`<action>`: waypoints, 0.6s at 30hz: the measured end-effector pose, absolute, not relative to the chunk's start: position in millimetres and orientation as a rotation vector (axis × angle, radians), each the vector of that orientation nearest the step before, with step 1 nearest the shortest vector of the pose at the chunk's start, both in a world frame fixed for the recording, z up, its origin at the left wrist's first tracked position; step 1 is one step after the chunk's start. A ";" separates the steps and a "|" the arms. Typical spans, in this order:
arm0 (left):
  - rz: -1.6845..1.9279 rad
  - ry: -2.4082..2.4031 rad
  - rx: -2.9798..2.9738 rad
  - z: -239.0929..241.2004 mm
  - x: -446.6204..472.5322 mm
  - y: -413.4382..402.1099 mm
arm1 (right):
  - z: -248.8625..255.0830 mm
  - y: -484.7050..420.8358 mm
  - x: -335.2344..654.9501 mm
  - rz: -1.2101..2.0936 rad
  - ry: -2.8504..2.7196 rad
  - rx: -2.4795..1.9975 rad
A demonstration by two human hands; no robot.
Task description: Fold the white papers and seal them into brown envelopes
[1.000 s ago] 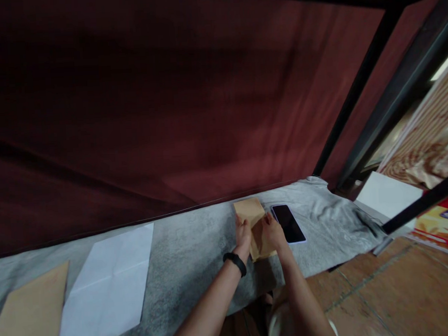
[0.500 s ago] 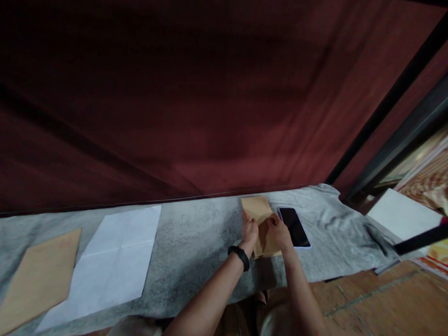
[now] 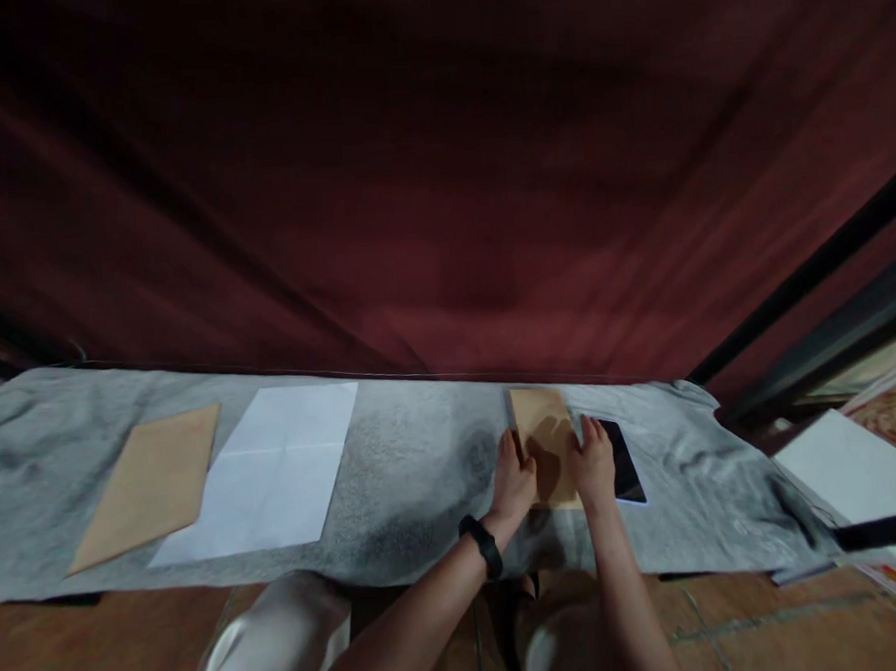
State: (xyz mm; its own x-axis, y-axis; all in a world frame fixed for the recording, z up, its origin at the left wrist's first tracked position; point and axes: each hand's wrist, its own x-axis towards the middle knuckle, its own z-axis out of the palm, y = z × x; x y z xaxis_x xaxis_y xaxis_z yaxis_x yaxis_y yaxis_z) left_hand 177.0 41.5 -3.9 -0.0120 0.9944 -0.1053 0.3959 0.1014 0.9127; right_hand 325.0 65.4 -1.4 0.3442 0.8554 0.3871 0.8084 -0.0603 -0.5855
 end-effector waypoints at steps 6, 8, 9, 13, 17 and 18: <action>1.011 1.864 1.577 20.3 16.8 15.0 | 0.2 37.9 276.1 0.406 -1.531 -1.520; 0.966 2.163 1.502 31.6 -58.7 3.4 | -7.2 27.3 248.9 0.754 -1.442 -1.435; 0.965 2.253 1.439 34.8 -93.7 -5.8 | -10.5 22.0 232.6 0.911 -1.381 -1.412; 0.825 2.478 1.478 22.0 -185.7 -57.6 | -11.1 0.8 150.1 1.534 -1.076 -1.188; 0.650 2.560 1.576 -8.7 -206.9 -97.2 | 4.8 -12.0 55.7 1.750 -1.130 -1.197; 0.621 2.547 1.598 -13.9 -207.7 -101.9 | 8.2 -11.8 33.8 1.765 -1.193 -1.302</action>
State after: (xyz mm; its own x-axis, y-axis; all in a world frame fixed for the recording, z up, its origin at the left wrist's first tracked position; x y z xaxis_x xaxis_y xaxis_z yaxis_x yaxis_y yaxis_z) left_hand -207.7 -101.9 -13.9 -0.4563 0.8768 0.1516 0.8482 0.3771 0.3718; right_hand 33.8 -11.8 8.2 -0.3100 0.8732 -0.3761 0.0236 -0.3884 -0.9212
